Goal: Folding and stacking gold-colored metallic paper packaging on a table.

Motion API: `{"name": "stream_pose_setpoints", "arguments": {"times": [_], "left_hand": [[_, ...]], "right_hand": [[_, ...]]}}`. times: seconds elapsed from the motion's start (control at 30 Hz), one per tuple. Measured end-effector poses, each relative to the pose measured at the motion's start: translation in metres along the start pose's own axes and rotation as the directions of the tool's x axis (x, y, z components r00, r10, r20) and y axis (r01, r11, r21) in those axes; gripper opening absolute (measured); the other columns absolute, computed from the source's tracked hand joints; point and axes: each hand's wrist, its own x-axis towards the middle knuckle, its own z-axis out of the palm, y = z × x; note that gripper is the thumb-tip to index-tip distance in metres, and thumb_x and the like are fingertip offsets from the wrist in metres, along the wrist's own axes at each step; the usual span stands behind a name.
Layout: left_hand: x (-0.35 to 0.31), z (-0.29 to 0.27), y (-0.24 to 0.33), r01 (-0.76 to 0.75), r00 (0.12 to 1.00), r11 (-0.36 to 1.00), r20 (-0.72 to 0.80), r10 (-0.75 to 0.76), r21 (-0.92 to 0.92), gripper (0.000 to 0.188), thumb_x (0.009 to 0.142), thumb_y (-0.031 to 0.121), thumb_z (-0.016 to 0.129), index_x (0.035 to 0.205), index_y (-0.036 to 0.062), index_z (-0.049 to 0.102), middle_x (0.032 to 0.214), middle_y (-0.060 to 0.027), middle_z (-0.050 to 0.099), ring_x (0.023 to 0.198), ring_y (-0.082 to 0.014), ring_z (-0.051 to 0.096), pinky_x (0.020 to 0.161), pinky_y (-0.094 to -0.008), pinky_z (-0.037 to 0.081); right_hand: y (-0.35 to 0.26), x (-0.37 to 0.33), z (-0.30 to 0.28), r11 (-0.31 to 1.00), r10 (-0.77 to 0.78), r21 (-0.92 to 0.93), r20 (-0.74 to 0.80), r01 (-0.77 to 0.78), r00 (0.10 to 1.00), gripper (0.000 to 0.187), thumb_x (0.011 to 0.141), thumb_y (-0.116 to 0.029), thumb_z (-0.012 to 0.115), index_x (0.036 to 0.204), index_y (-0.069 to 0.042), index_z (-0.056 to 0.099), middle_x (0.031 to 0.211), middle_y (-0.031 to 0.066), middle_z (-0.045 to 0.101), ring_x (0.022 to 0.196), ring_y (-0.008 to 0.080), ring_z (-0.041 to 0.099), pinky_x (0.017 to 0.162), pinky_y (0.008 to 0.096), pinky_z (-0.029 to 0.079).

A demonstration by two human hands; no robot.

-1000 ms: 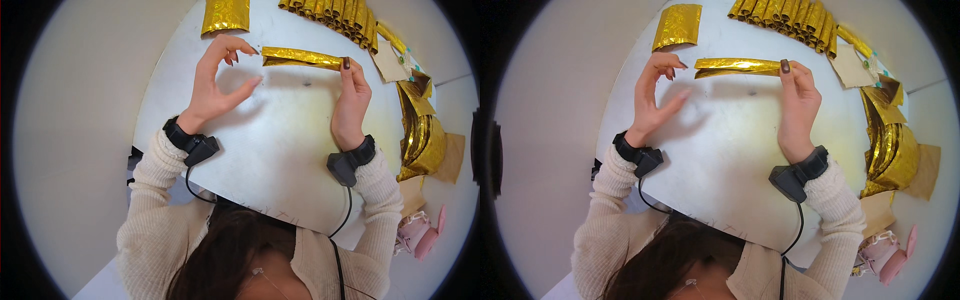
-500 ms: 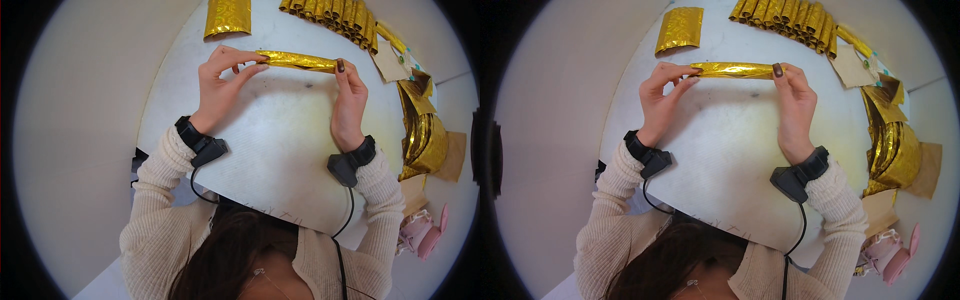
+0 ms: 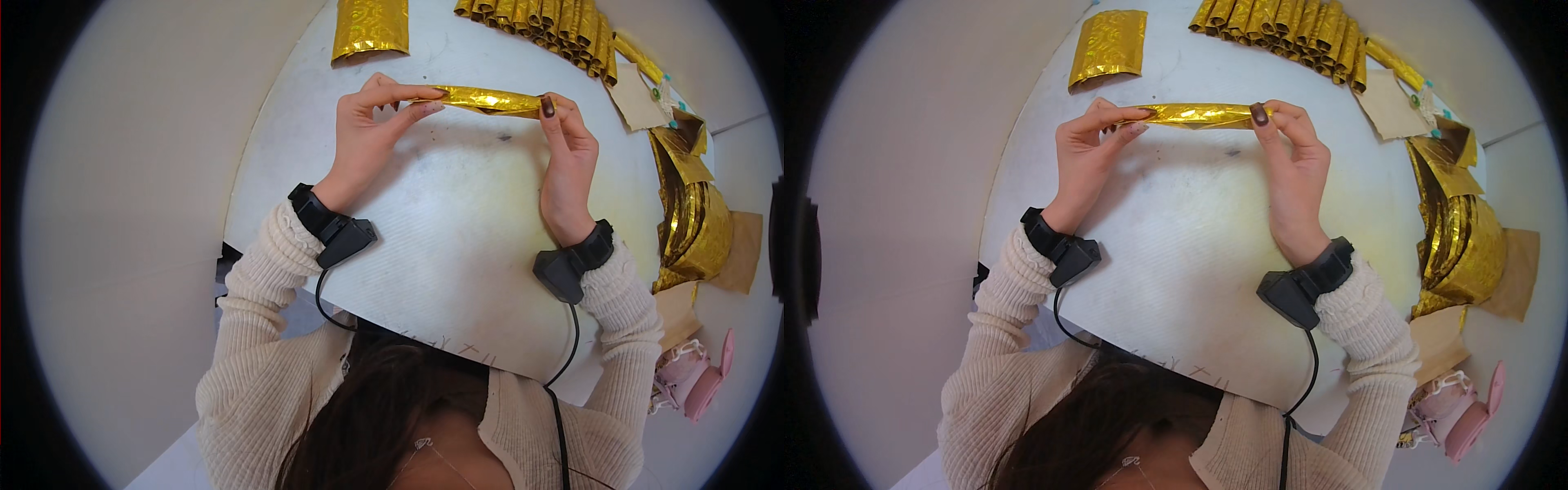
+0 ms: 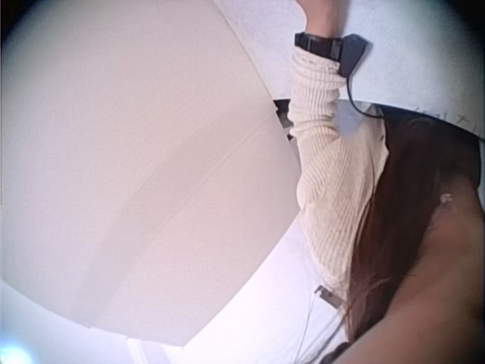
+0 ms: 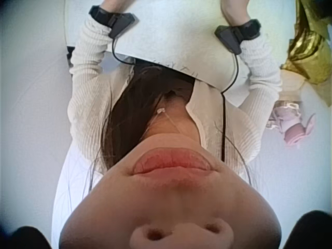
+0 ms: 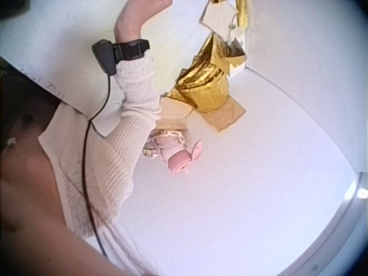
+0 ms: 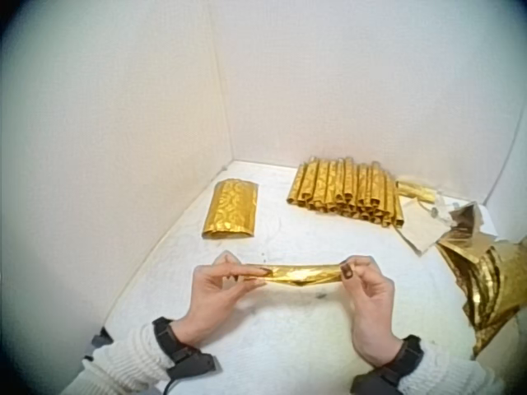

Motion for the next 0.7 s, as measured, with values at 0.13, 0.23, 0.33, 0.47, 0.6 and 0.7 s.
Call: {"name": "stream_pose_setpoints", "arguments": {"times": [0.13,0.23,0.33,0.47,0.6,0.7], "left_hand": [[-0.002,0.005,0.006,0.060,0.998,0.994,-0.027,-0.063,-0.088,0.016,0.079,0.006,0.073,0.095,0.0068,0.075,0.075,0.0009,0.059,0.073,-0.0088,0.045,0.067,-0.0231,0.036],[-0.003,0.010,0.012,0.115,0.992,0.971,-0.028,-0.124,-0.212,0.013,0.080,0.007,0.073,0.093,0.0043,0.075,0.077,0.0004,0.060,0.075,-0.0086,0.047,0.068,-0.0231,0.037],[-0.006,0.015,0.011,0.180,0.979,0.931,-0.031,-0.200,-0.318,0.012,0.080,0.008,0.073,0.091,0.0017,0.074,0.078,-0.0001,0.060,0.076,-0.0082,0.048,0.068,-0.0229,0.037],[-0.009,0.022,0.015,0.268,0.942,0.878,-0.084,-0.326,-0.398,0.010,0.080,0.010,0.074,0.085,0.0003,0.073,0.079,-0.0005,0.061,0.078,-0.0071,0.050,0.070,-0.0219,0.038],[-0.013,0.028,0.019,0.262,0.940,0.900,-0.118,-0.320,-0.349,0.013,0.081,0.011,0.074,0.090,0.0011,0.072,0.080,-0.0009,0.063,0.075,-0.0057,0.050,0.072,-0.0203,0.038],[-0.012,0.028,0.023,0.225,0.950,0.914,-0.131,-0.282,-0.337,0.023,0.085,0.007,0.069,0.106,0.0004,0.065,0.085,-0.0015,0.066,0.081,-0.0058,0.056,0.078,-0.0208,0.042]], "right_hand": [[0.000,0.000,0.000,0.999,-0.045,-0.013,0.007,0.045,0.999,0.022,0.089,-0.021,0.067,0.084,0.001,0.068,0.099,0.0029,0.058,0.095,0.0119,0.049,0.091,0.0260,0.035],[-0.002,0.000,0.000,0.996,-0.058,-0.073,-0.073,0.052,0.996,0.022,0.088,-0.021,0.067,0.082,0.001,0.067,0.098,0.0032,0.058,0.094,0.0123,0.050,0.090,0.0260,0.035],[0.000,0.001,-0.001,0.993,-0.090,-0.085,-0.100,0.082,0.991,0.022,0.088,-0.020,0.067,0.082,0.001,0.067,0.097,0.0035,0.058,0.093,0.0124,0.050,0.089,0.0256,0.035],[0.002,0.001,-0.001,0.988,-0.126,-0.108,-0.113,0.114,0.985,0.019,0.088,-0.017,0.067,0.081,0.001,0.066,0.095,0.0033,0.057,0.091,0.0120,0.050,0.087,0.0251,0.036],[0.000,0.000,-0.001,0.980,-0.139,-0.162,-0.144,0.115,0.980,0.018,0.087,-0.015,0.068,0.080,0.001,0.066,0.094,0.0032,0.057,0.090,0.0116,0.050,0.086,0.0248,0.036],[-0.001,0.000,-0.002,0.977,-0.145,-0.177,-0.143,0.118,0.979,0.018,0.086,-0.015,0.069,0.078,0.001,0.065,0.094,0.0032,0.057,0.090,0.0115,0.050,0.085,0.0245,0.036]]}}
